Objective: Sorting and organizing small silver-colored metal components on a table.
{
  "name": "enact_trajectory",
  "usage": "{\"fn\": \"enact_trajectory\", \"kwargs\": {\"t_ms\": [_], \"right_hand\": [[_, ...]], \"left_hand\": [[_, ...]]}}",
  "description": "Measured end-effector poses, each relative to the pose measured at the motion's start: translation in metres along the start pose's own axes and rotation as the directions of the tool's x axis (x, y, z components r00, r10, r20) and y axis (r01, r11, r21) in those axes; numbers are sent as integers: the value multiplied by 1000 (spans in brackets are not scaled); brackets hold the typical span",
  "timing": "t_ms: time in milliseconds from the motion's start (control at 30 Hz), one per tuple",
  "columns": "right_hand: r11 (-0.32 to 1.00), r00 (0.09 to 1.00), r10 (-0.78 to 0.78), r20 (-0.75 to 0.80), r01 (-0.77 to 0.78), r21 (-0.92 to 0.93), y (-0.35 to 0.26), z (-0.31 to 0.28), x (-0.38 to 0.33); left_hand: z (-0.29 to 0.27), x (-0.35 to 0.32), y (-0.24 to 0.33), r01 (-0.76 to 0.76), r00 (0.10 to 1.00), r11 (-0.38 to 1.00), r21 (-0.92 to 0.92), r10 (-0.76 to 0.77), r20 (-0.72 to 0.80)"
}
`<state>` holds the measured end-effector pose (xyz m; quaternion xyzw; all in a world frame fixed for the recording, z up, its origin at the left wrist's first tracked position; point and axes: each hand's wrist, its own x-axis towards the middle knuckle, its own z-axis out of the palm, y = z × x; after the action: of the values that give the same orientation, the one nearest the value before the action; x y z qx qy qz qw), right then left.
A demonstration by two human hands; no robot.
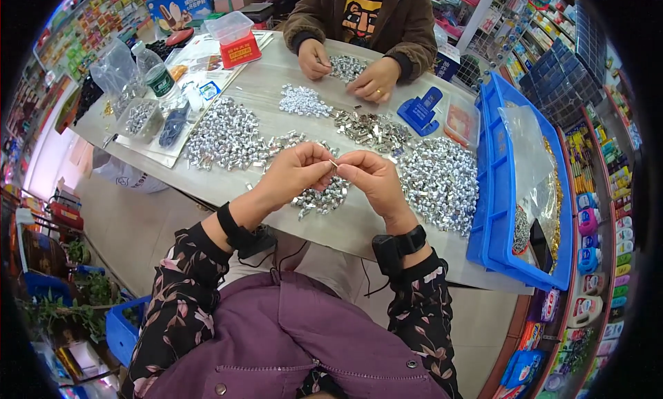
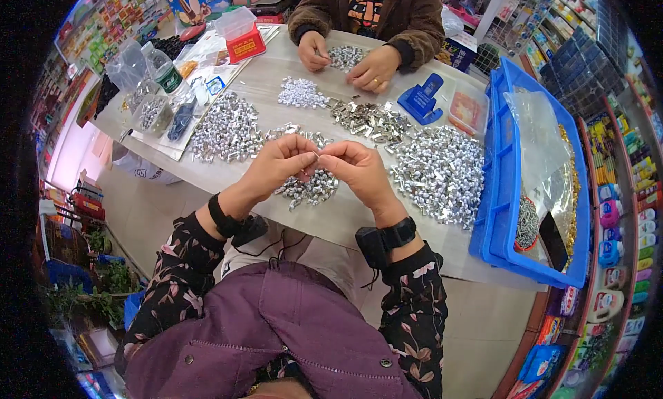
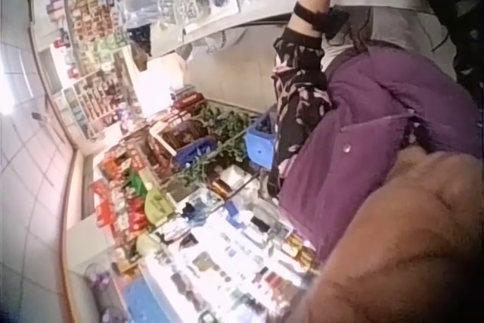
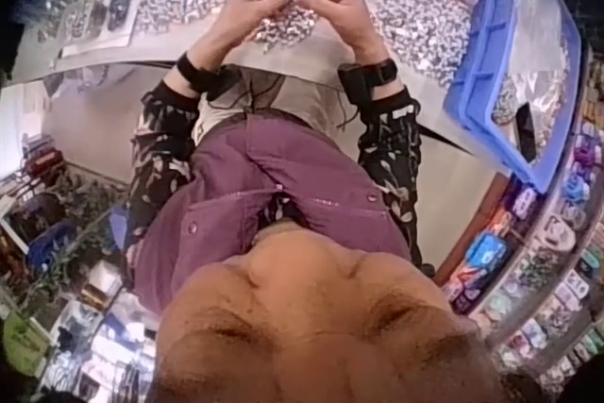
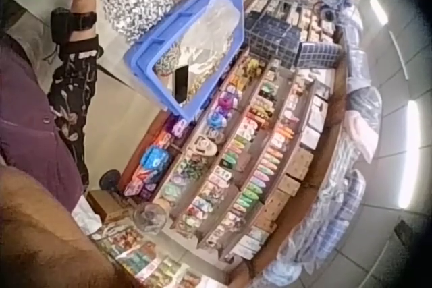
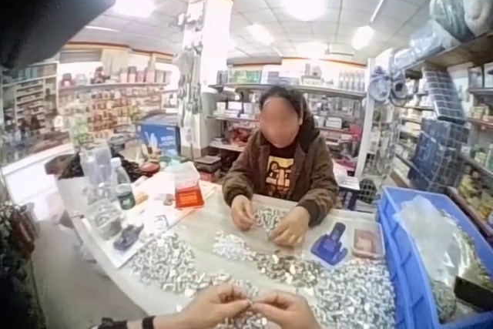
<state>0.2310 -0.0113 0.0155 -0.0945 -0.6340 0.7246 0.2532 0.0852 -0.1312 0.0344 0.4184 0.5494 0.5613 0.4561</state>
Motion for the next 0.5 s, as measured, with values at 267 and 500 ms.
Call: {"fn": "enact_trajectory", "kwargs": {"t_ms": [267,500], "right_hand": [[999,999,-25,44,26,-37,-5,1,0],[992,996,-77,48,81,-97,-5,0,0]], "left_hand": [[8,-7,-5,-28,997,989,-146,18,-71],[10,-12,0,53,987,930,-364,-104,-123]]}}
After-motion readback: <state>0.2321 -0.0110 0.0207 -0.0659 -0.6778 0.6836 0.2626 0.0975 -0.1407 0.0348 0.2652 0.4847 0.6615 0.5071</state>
